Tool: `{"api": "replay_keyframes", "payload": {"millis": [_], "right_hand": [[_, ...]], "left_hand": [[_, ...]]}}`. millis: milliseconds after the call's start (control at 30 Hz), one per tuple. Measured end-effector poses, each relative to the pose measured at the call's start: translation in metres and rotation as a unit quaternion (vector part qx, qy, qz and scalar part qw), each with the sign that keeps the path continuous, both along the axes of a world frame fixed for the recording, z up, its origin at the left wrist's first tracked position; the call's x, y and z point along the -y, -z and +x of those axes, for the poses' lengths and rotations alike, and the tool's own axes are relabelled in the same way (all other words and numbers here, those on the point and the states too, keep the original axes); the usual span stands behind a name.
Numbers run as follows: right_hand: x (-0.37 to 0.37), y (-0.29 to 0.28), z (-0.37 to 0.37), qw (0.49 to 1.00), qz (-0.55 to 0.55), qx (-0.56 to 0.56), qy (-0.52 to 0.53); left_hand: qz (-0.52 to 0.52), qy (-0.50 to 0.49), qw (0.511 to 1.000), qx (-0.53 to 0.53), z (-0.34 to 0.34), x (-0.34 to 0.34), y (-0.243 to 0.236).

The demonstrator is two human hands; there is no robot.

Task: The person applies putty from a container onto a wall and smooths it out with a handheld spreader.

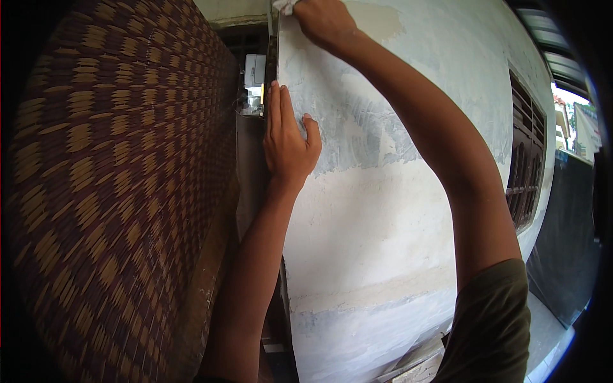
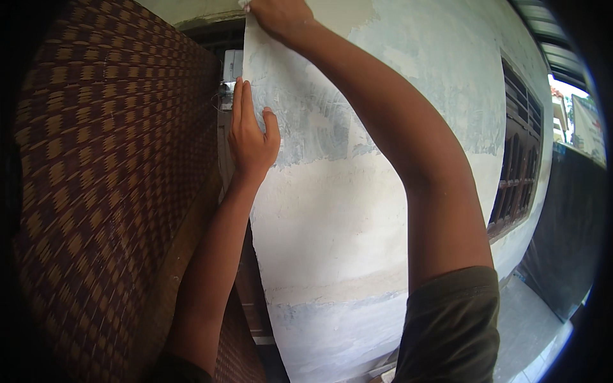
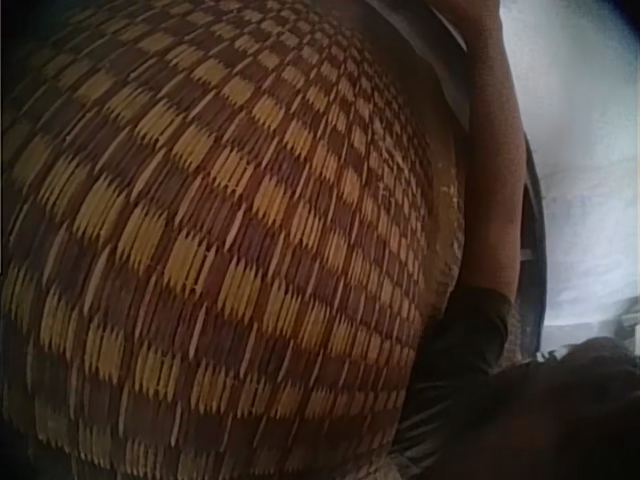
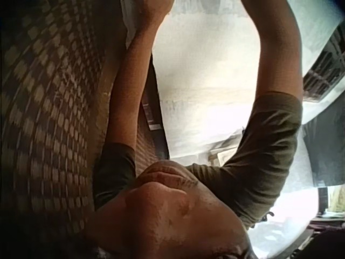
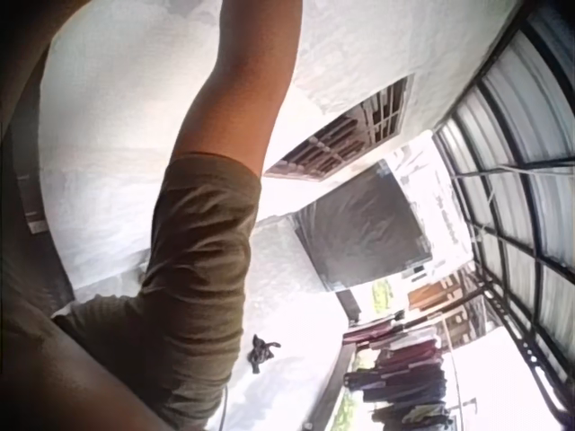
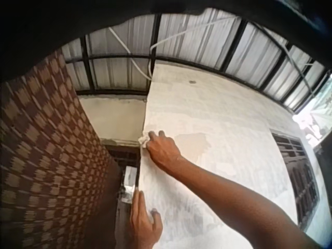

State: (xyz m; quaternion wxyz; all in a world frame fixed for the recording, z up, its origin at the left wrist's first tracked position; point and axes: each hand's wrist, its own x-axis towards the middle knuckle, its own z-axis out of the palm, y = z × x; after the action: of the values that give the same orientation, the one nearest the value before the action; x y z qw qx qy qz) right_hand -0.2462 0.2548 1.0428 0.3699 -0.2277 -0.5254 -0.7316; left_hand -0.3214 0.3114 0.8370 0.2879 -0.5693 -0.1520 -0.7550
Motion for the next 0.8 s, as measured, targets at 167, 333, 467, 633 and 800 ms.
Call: {"api": "replay_keyframes", "payload": {"millis": [167,333,467,633,800], "right_hand": [[0.0,0.072,-0.008,0.992,-0.078,0.072,0.063],[0.032,0.1,-0.024,0.99,-0.121,0.075,-0.01],[0.027,0.028,-0.021,0.999,-0.04,0.005,-0.019],[-0.01,0.03,-0.012,0.997,-0.061,0.047,0.024],[0.012,0.11,-0.035,0.988,-0.116,0.07,0.078]], "left_hand": [[0.001,0.011,1.0,0.004,-0.005,-0.001,0.002],[0.002,0.012,1.0,0.01,-0.009,-0.003,0.005],[-0.008,0.014,1.0,0.002,-0.005,0.001,0.001],[0.005,0.009,1.0,0.004,-0.002,-0.003,0.001],[-0.027,0.02,0.999,-0.007,-0.011,-0.006,0.011]]}}
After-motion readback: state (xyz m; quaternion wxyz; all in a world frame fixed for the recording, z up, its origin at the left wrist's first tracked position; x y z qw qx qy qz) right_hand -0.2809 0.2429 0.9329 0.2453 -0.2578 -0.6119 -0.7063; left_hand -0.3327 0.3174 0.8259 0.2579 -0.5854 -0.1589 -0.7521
